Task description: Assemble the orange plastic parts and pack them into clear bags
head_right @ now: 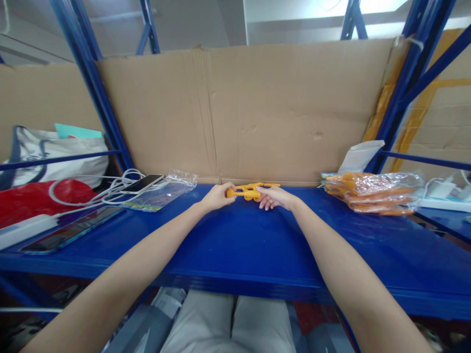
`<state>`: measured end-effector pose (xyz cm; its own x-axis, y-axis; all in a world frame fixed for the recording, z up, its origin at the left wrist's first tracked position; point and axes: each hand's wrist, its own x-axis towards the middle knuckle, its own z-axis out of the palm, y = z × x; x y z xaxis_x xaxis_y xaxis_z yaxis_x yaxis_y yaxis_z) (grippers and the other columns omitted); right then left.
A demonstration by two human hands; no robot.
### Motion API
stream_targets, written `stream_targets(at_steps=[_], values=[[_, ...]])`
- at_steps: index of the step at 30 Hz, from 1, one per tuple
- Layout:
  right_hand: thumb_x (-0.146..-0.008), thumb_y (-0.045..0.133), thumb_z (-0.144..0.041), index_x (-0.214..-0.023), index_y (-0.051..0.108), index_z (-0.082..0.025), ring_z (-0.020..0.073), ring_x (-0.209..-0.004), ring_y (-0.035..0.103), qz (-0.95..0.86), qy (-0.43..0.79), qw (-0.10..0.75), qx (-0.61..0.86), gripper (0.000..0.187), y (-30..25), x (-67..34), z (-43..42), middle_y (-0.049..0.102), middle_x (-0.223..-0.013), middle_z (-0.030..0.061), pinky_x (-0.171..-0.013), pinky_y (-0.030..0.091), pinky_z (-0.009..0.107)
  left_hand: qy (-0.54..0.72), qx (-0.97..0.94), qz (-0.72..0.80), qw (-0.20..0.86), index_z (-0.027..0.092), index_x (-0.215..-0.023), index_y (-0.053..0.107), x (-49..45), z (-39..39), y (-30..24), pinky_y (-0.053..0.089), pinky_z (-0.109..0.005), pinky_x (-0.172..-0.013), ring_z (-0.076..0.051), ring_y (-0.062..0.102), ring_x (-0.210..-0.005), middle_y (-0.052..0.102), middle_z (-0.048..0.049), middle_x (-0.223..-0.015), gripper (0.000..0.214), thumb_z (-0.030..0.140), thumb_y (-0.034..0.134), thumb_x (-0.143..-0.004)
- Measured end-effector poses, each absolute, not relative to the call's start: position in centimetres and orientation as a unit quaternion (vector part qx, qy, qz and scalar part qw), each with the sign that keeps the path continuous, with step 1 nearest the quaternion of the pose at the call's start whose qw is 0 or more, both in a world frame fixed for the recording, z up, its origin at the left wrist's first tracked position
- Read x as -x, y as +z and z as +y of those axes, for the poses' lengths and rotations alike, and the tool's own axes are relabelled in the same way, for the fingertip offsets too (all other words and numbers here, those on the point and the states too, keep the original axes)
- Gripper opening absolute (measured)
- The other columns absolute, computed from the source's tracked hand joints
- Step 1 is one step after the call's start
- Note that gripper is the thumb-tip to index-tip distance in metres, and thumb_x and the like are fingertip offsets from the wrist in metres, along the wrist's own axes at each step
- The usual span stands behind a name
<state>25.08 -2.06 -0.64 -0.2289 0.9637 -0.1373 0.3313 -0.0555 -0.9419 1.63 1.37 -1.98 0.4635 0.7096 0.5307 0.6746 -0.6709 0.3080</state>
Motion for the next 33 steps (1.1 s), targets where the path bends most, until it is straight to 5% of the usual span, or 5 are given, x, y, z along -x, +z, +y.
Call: stream_targets(at_steps=[24, 33], values=[[-0.093, 0.039, -0.055, -0.072, 0.061, -0.013, 0.0093, -0.045, 0.056, -0.608, 0.502, 0.299, 0.537, 0.052, -0.69, -25.16, -1.78, 0.065, -0.056, 0.007, -0.042, 0.041, 0.018, 0.333, -0.853, 0.399, 0.043, 0.017, -0.092, 0.062, -1.64, 1.33, -1.96, 0.038, -0.021, -0.053, -0.012, 0.056, -0.053, 0.063, 0.0029, -0.06, 0.022, 0.022, 0.064, -0.071], [-0.084, 0.065, -0.031, -0.099, 0.058, -0.018, 0.0084, -0.056, 0.061, -0.607, 0.518, 0.372, 0.475, 0.021, -0.54, -25.28, -2.34, 0.072, -0.083, 0.0052, -0.048, 0.045, 0.017, 0.341, -0.849, 0.401, 0.041, 0.018, -0.092, 0.061, -1.49, 1.51, -2.02, 0.039, -0.021, -0.053, -0.011, 0.057, -0.054, 0.063, 0.0038, -0.061, 0.021, 0.022, 0.063, -0.072]])
